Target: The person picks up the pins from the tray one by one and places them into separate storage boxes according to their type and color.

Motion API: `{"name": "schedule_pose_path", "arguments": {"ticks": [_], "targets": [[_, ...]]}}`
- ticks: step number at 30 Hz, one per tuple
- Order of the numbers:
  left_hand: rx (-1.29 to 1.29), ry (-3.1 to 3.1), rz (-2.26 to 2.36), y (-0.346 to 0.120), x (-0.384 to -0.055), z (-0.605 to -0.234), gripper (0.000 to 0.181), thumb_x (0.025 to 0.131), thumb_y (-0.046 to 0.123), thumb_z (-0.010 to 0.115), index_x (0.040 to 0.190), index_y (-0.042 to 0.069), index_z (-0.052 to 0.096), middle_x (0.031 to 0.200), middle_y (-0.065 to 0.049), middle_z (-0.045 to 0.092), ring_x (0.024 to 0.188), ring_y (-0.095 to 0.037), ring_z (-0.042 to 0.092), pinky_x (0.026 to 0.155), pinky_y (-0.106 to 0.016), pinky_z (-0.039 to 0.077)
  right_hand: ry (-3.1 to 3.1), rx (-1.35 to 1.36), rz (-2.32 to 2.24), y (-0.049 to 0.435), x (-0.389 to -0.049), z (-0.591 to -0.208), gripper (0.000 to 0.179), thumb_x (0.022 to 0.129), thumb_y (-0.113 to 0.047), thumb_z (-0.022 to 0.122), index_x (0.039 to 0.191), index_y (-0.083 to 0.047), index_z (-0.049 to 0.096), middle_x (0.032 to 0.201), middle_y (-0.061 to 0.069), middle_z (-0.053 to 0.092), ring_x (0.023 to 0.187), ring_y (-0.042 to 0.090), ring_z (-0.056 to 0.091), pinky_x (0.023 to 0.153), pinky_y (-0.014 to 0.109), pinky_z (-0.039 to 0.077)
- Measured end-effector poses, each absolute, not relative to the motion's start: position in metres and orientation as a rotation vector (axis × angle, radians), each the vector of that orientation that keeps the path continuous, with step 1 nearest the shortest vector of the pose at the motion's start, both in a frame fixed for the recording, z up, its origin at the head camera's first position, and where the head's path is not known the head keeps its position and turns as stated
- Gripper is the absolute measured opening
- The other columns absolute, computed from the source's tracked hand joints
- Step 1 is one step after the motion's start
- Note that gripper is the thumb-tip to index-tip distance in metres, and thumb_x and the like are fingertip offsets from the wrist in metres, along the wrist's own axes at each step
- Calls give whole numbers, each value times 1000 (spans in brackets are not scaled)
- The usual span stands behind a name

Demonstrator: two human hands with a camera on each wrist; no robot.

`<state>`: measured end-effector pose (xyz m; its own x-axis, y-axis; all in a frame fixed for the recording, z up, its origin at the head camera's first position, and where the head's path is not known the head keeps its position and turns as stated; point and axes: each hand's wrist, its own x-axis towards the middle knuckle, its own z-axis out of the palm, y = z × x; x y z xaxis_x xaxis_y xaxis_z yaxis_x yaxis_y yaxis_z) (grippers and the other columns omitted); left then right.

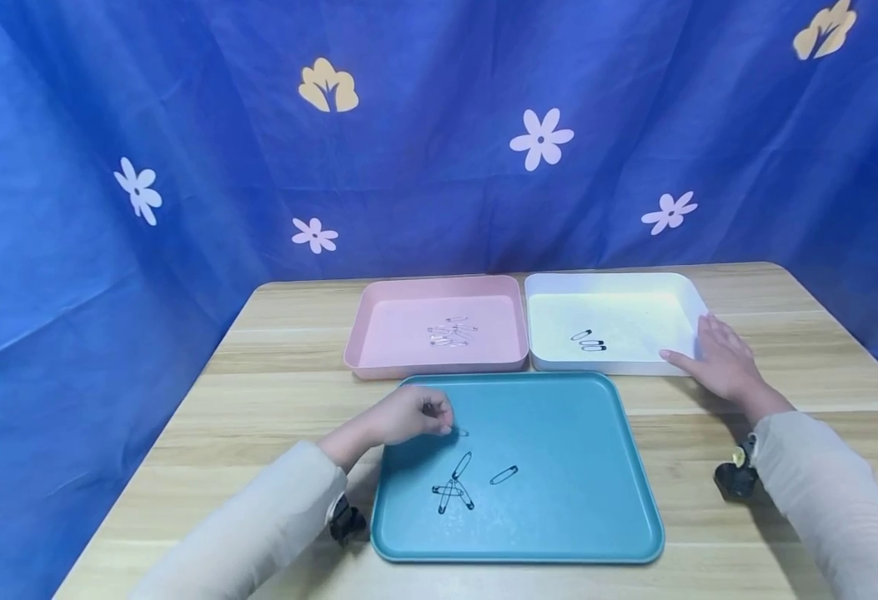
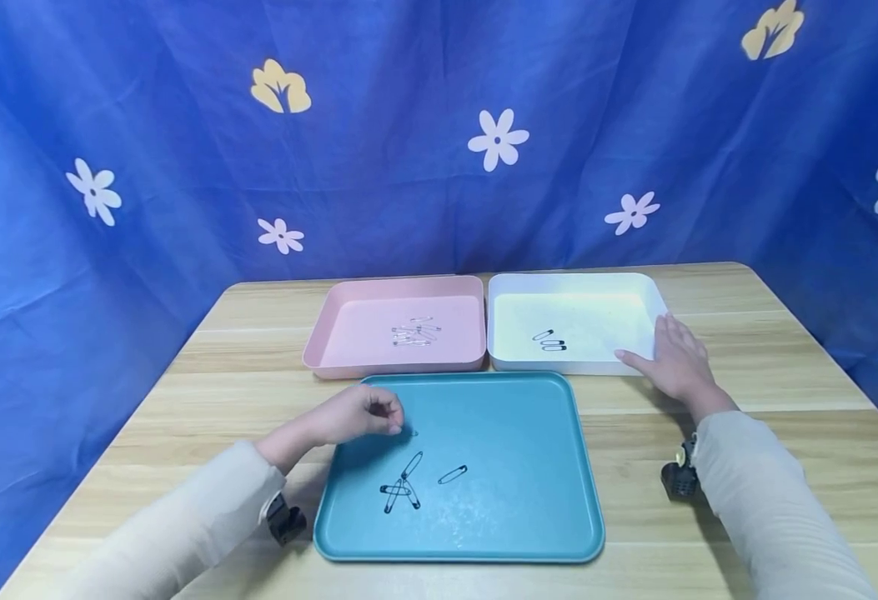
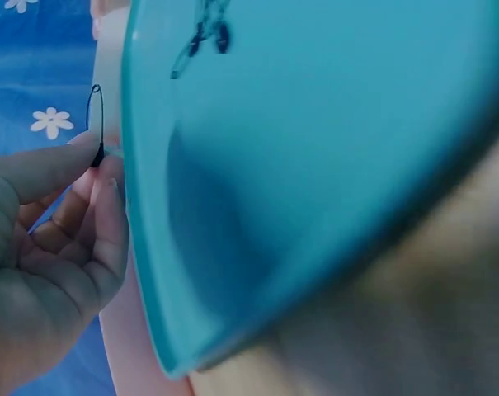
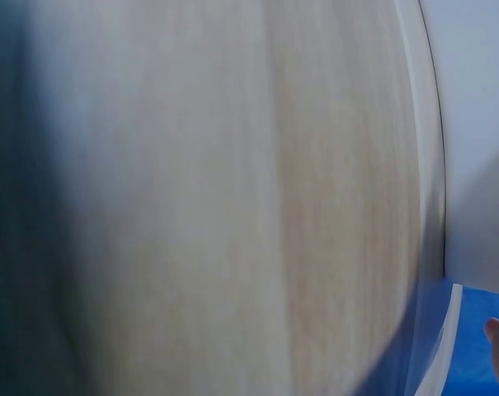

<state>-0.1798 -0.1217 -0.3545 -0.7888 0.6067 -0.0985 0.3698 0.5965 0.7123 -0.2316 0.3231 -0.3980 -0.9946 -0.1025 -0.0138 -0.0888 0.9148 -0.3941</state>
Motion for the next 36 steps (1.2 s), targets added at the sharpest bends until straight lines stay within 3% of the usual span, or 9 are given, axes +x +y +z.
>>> {"name": "schedule_pose_path", "arguments": {"ticks": [10,18,24,27,31,36], "targets": [[759,2497,1103,-80,-210,-341,4,78,4,60,81,3,63,79,-1,62,74,-10,55,69,-23,45,3066,-169,-646,324,-234,-396,97,82,-58,38,129,15,-4,135,33,-5,124,43,-5,95,57,-2],[813,2518,1035,-35,-231,-337,8,80,6,58,86,4,64,80,2,62,75,-9,52,70,-21,42,3067,-145,-631,325,-236,-398,98,81,-59,38,129,16,-3,135,33,-4,123,44,-4,95,57,-2],[765,2476,1102,-4,-249,-334,11,82,3,55,90,0,62,85,-11,63,75,-22,56,63,-25,46,3065,-136,-629,325,-236,-398,99,80,-59,39,129,16,-3,135,33,-3,124,44,-3,95,57,-1],[695,2472,1161,11,-257,-334,12,83,3,55,92,0,61,88,-12,62,75,-22,56,63,-26,47,3066,-138,-619,325,-236,-397,98,81,-58,39,129,16,-3,134,34,-3,123,44,-2,95,57,-1],[624,2481,1255,27,-270,-343,12,82,3,56,92,-1,62,89,-9,62,74,-12,49,66,-23,44,3073,-137,-615,326,-236,-396,98,81,-58,39,129,16,-3,134,34,-2,123,45,-2,95,58,0],[531,2502,1301,43,-284,-354,13,81,3,56,91,0,63,85,-3,61,75,-10,49,66,-20,40,3071,-132,-623,325,-236,-397,98,81,-58,40,130,15,-3,134,34,-3,123,46,-1,94,58,1]]}}
